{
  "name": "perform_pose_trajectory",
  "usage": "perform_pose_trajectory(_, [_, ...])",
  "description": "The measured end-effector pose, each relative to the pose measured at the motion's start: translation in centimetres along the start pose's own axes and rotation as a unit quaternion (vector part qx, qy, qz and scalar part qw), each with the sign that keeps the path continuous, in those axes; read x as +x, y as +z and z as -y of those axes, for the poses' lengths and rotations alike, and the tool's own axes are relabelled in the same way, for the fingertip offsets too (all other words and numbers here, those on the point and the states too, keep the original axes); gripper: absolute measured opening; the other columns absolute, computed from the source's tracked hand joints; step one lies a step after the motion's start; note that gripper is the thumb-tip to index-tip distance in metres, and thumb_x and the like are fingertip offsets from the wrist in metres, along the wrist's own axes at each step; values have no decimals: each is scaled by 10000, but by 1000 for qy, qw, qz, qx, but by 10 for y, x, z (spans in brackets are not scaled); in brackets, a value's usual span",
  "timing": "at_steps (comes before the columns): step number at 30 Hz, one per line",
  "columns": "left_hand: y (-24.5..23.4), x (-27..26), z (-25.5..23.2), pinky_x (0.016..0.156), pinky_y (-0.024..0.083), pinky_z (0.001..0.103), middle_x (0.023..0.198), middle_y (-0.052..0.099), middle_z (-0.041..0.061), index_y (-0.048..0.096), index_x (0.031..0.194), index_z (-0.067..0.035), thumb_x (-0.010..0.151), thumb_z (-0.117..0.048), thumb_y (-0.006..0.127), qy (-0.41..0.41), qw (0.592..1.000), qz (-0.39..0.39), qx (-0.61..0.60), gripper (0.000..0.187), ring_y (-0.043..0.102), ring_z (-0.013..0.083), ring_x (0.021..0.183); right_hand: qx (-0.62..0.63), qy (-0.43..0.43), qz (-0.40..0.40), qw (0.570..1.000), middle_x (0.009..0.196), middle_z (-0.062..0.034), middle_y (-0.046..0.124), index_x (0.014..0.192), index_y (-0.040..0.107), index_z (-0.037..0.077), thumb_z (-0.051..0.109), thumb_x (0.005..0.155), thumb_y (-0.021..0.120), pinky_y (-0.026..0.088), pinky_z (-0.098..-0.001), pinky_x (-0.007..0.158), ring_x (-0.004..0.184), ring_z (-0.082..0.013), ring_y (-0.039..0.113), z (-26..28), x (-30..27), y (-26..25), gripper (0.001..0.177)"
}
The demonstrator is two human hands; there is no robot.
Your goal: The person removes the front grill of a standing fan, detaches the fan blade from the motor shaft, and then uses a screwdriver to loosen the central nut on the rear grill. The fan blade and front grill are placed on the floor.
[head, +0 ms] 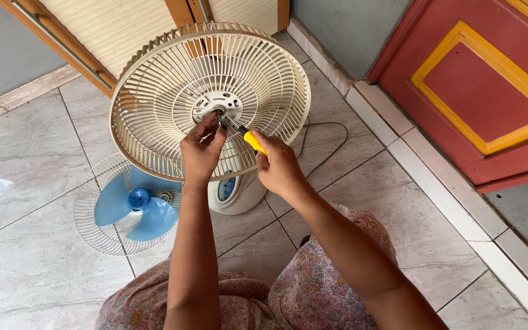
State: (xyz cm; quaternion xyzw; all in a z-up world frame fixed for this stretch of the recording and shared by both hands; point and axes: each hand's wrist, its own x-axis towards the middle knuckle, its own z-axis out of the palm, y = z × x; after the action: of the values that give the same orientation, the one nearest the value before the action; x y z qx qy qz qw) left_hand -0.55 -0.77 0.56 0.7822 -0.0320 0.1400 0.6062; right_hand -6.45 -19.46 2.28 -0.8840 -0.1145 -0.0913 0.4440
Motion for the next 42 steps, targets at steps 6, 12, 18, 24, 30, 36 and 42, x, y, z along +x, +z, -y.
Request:
perform_pose_trajectory(6, [1,2,-2,956,627,344,1173,756,144,675,1297,-15,904,-153,751,-10,1000,-1,-5,424,743,206,1096,18,-24,-10,1000,1285,-212,661,1449,508,-20,-18,939,586,552,-374,970,1129,-300,687,-8,6,9,516])
perform_pose_trajectory(12, [-1,2,-4,948,626,321,1174,761,130,694,1277,-16,904,-146,748,-17,1000,7,-5,398,741,186,1104,-6,11,12,1000,1313,-214,622,1495,456,2,6,957,576,558,-353,984,1144,-293,671,-4,9,20,551])
perform_pose_trajectory(18, [-1,3,-4,951,621,327,1164,771,129,696,1278,-24,894,-153,746,-37,999,-3,-4,409,756,192,1076,-158,2,86,984,1290,-239,535,1512,329,-57,-39,763,723,618,-296,750,927,-245,650,25,10,11,847])
perform_pose_trajectory(24, [5,0,5,978,601,341,1179,756,143,664,1302,1,901,-162,757,1,1000,-20,5,442,744,205,1101,-117,87,148,978,1227,-165,597,1529,363,30,-26,815,712,618,-284,778,908,-216,675,28,19,-1,797])
perform_pose_trajectory(30, [3,-3,17,976,611,353,1157,755,153,660,1281,17,905,-152,774,23,1000,-10,-13,427,750,237,1098,-87,-29,32,995,1269,-201,678,1447,524,14,-21,909,610,557,-369,992,1112,-280,686,0,15,-15,546])
perform_pose_trajectory(36, [9,-1,29,903,652,332,1128,755,150,668,1239,31,882,-12,739,90,995,-45,-8,366,772,231,1035,-72,116,115,984,1300,-151,643,1489,472,104,-11,922,581,621,-297,799,956,-225,721,0,13,-31,588])
perform_pose_trajectory(42, [21,5,31,792,644,312,973,780,105,713,1043,-10,825,29,787,116,979,-147,75,234,788,189,879,-89,3,79,993,1282,-163,683,1470,514,67,-14,929,609,610,-279,822,989,-200,720,-1,10,-31,555])
